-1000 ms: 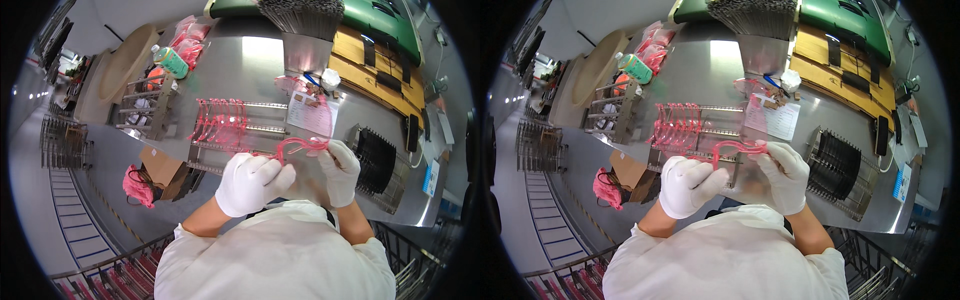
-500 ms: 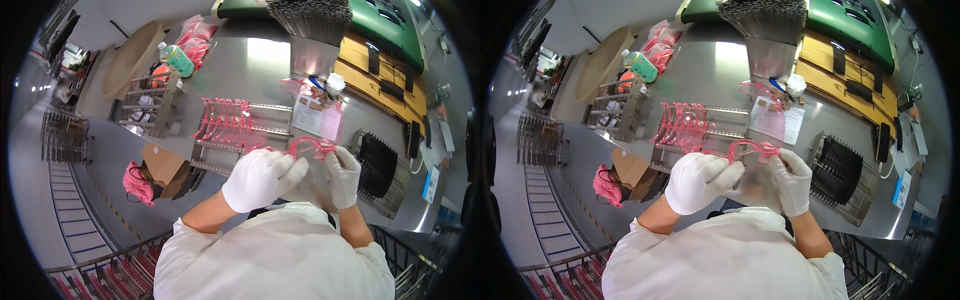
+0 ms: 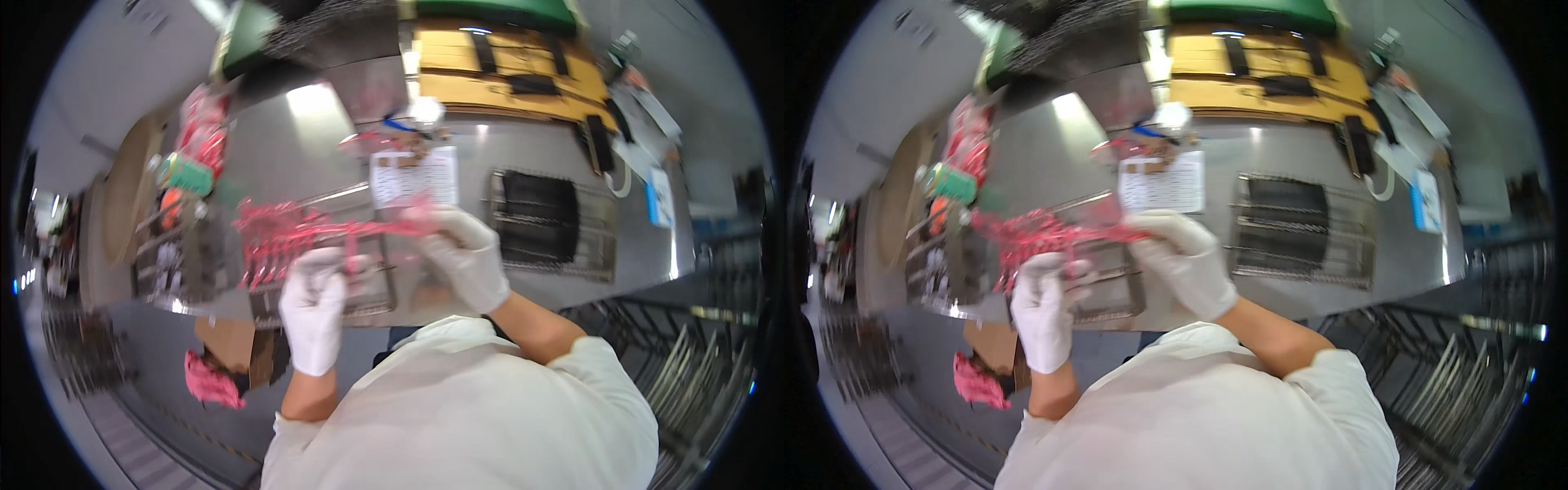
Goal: The person assembles eyeglasses by inserting black frames into a metal rack and then placing pink frames into a separate rack. The person handles each frame individually and positions them in the racks on a stainless steel workbench.
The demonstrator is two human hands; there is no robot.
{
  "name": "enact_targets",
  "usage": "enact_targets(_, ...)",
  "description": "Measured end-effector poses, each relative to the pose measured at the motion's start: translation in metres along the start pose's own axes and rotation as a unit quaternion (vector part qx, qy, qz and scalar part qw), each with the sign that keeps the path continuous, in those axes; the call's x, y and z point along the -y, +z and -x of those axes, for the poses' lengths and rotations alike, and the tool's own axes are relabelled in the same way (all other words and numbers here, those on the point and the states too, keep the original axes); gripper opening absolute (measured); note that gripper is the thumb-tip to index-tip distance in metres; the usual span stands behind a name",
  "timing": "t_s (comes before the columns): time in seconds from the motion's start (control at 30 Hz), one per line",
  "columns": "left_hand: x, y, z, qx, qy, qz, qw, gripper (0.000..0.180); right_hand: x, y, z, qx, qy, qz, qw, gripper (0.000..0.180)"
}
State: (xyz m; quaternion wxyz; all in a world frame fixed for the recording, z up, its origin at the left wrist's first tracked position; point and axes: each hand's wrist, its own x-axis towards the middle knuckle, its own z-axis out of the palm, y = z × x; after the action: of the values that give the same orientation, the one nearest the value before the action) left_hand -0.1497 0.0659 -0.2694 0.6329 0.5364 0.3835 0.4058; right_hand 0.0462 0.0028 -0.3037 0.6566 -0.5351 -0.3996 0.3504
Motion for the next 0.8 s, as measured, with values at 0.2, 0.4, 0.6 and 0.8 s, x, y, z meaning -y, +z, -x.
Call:
enact_targets(0.2, 0.039, -0.028, -0.006, 0.031, -0.076, 0.026, 0.996, 0.023, -0.022, -0.001, -0.009, 0.077, -0.199, 0.032, 0.977, 0.034)
enact_targets(0.4, 0.031, -0.006, -0.005, -0.076, 0.079, -0.081, 0.991, 0.029, -0.025, -0.003, -0.004, 0.085, 0.200, -0.232, 0.948, 0.050)
enact_targets(0.6, 0.058, -0.022, -0.002, -0.054, 0.085, -0.097, 0.990, 0.025, -0.002, 0.012, -0.011, 0.248, 0.310, -0.368, 0.841, 0.041)
enact_targets(0.8, 0.020, -0.045, -0.005, -0.051, 0.011, 0.052, 0.997, 0.031, 0.013, 0.021, -0.033, 0.227, -0.326, 0.373, 0.838, 0.024)
